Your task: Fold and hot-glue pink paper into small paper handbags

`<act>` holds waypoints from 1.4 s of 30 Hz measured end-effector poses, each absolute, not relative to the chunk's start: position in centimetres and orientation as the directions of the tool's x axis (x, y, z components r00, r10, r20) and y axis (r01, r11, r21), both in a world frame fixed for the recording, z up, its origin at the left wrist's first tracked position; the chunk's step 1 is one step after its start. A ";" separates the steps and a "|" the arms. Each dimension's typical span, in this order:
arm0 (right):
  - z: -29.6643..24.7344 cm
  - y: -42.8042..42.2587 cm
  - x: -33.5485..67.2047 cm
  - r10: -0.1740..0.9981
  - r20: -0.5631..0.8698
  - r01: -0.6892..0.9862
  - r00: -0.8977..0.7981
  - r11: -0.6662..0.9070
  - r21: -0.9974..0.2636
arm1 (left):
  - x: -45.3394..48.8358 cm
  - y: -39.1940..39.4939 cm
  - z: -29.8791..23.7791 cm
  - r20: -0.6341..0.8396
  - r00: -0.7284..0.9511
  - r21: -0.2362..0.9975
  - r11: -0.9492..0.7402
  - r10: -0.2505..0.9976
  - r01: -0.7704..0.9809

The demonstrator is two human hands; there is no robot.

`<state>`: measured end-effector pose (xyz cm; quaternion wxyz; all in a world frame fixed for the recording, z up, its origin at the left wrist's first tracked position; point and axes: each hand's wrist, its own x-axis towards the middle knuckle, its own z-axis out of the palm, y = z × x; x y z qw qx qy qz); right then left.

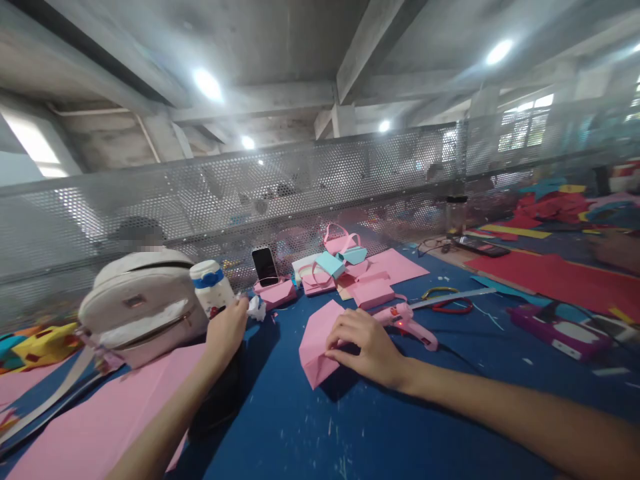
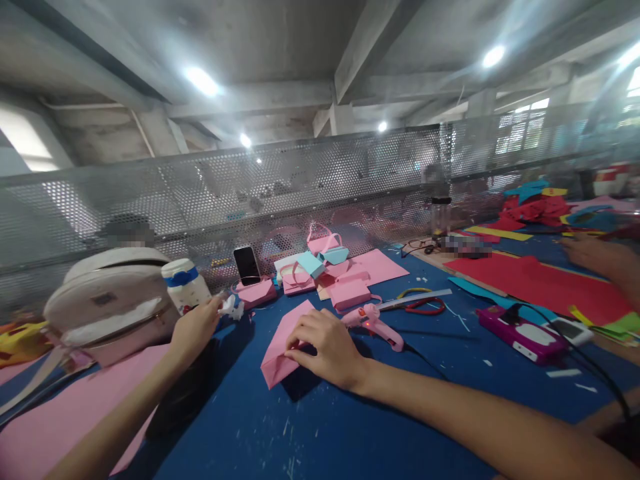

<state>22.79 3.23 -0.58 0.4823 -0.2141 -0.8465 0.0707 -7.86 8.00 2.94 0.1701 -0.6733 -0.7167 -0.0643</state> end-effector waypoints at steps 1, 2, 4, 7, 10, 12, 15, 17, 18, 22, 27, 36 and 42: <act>-0.6 3.2 22.8 0.427 0.789 0.294 -0.442 0.900 -0.323 | -7.3 8.5 3.0 0.336 -0.030 -0.158 0.088 0.941 0.984; -0.6 3.2 22.8 0.425 0.791 0.294 -0.439 0.901 -0.320 | -6.8 8.9 3.0 0.338 -0.026 -0.173 0.089 0.941 0.981; -0.6 3.2 22.8 0.422 0.795 0.298 -0.437 0.901 -0.315 | -5.9 9.7 2.9 0.337 -0.024 -0.184 0.090 0.941 0.979; -0.6 3.2 22.9 0.421 0.794 0.308 -0.439 0.900 -0.307 | -5.2 10.1 3.0 0.343 -0.017 -0.156 0.075 0.939 0.985; -0.5 3.2 22.9 0.399 0.799 0.313 -0.450 0.908 -0.277 | -5.0 9.2 3.4 0.382 0.028 -0.085 0.005 0.924 0.996; -0.5 3.2 23.0 0.380 0.796 0.316 -0.471 0.915 -0.251 | -4.6 7.7 3.5 0.421 0.080 -0.020 -0.079 0.903 0.997; -0.3 3.2 23.0 0.371 0.789 0.328 -0.490 0.917 -0.227 | -3.1 4.2 2.6 0.464 0.158 0.111 -0.234 0.872 0.966; -0.1 3.2 23.0 0.368 0.785 0.335 -0.499 0.917 -0.217 | -1.6 1.6 1.5 0.494 0.172 0.228 -0.319 0.852 0.920; -0.1 3.2 23.0 0.368 0.781 0.338 -0.505 0.917 -0.213 | -0.8 0.3 0.9 0.547 0.127 0.415 -0.400 0.828 0.817; 0.0 3.0 22.9 0.392 0.758 0.363 -0.522 0.906 -0.218 | 1.9 -2.6 -0.8 0.580 0.065 0.623 -0.493 0.812 0.608; 0.0 2.6 23.0 0.410 0.742 0.350 -0.530 0.903 -0.248 | 3.7 -2.5 -1.1 0.580 0.053 0.654 -0.503 0.813 0.565; -0.3 2.7 22.9 0.410 0.798 0.267 -0.442 0.909 -0.320 | 2.9 -0.9 -5.6 0.422 -0.108 0.867 -0.366 0.900 0.337; -0.5 2.5 22.8 0.372 0.821 0.256 -0.434 0.924 -0.283 | 2.2 0.0 -6.3 0.279 0.011 0.960 -0.279 0.960 -0.003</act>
